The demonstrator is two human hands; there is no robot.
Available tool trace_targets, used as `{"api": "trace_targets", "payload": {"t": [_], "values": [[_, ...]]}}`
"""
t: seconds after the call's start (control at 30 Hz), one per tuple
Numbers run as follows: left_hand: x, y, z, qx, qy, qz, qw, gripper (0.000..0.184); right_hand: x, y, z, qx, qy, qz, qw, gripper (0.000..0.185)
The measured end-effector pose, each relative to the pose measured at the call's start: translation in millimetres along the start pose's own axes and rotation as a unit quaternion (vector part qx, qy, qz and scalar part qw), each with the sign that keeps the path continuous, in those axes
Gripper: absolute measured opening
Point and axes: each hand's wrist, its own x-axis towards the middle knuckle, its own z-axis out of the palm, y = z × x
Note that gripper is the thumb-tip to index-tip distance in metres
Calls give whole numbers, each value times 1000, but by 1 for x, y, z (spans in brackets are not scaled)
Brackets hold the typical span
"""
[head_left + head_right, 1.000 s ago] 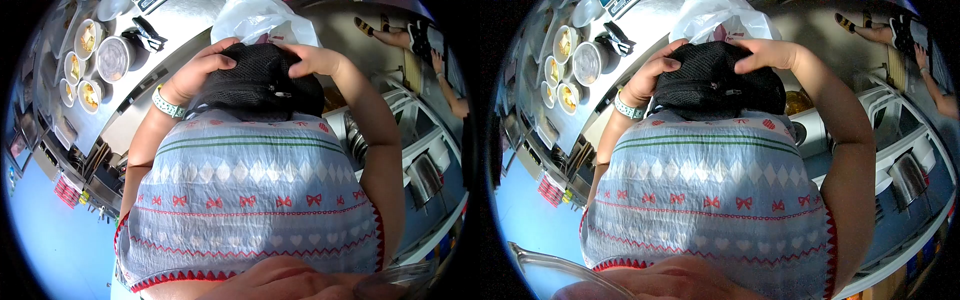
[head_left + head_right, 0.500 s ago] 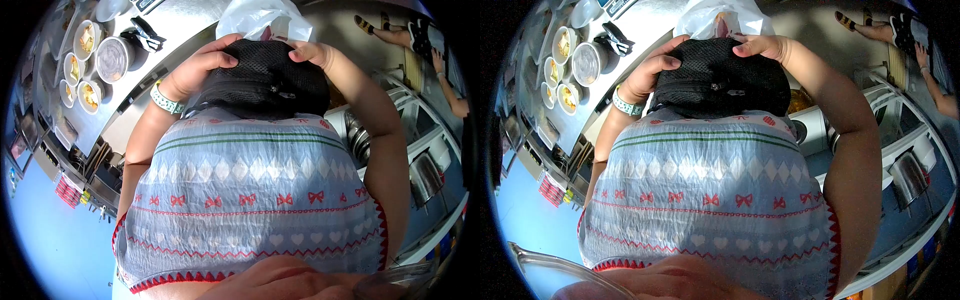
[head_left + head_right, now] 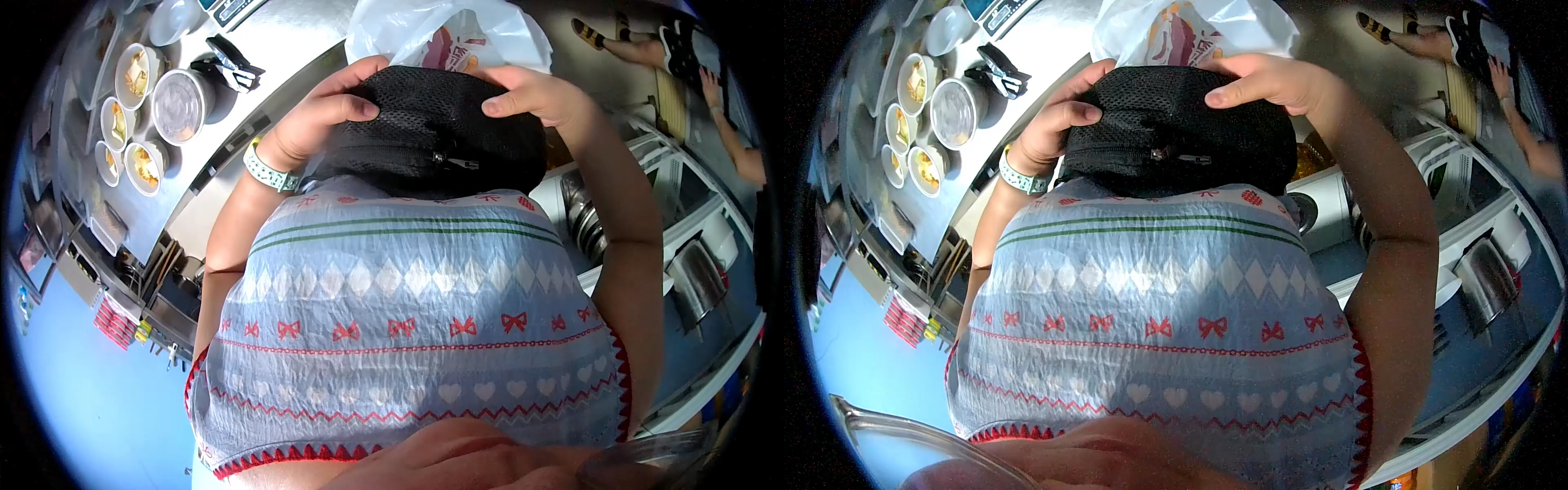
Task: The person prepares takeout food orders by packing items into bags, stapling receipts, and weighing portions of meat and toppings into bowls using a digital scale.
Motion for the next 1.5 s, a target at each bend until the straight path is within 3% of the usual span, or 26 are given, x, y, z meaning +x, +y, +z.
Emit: {"api": "trace_targets", "payload": {"t": [0.1,0.23,0.27,0.37,0.43,0.5,0.57,0.63,0.7,0.8,0.9,0.97,1.03,1.1,1.2,1.43,1.5], "values": [[2,5,3,10,-11,-6,1000,59,9,-1,-1,2,-52,24,998,67],[4,-3,-5,12,6,-16,1000,60,21,0,-9,-100,-31,23,994,68],[4,-3,-7,34,28,-18,999,62,20,3,-6,-110,27,10,994,65],[5,-9,-10,49,76,-33,995,62,25,9,-8,-103,54,8,993,57],[4,-11,-9,38,103,-46,993,60,25,9,-5,-176,78,9,981,50],[3,-9,-5,-30,105,-33,993,57,24,12,-1,-348,135,-45,927,46],[2,-3,-1,-39,94,-31,994,57,19,12,10,-304,130,-97,939,40],[1,-1,-1,-48,82,-28,995,57,15,8,15,-307,113,-199,924,47],[2,-5,-5,-74,114,-45,990,56,7,-2,32,-403,143,-145,892,66],[6,-13,-7,-55,110,-38,992,56,11,4,32,-399,163,-109,896,67],[5,-7,-1,-117,104,-52,986,55,16,6,17,-406,119,-114,899,64],[5,-12,-7,-108,94,-50,988,56,18,9,12,-372,81,-166,910,61],[5,-12,-9,-98,84,-45,991,56,22,10,13,-351,79,-160,919,57],[5,-10,-10,-74,82,-55,992,57,28,16,13,-312,84,-105,940,55],[5,-18,-20,-32,82,-40,995,58,32,21,11,-355,109,-190,909,52],[3,-2,0,-78,62,-41,994,50,26,10,21,-348,105,-164,917,50],[6,-3,-1,-60,61,-45,995,59,22,2,24,-388,107,-121,907,52]]}}
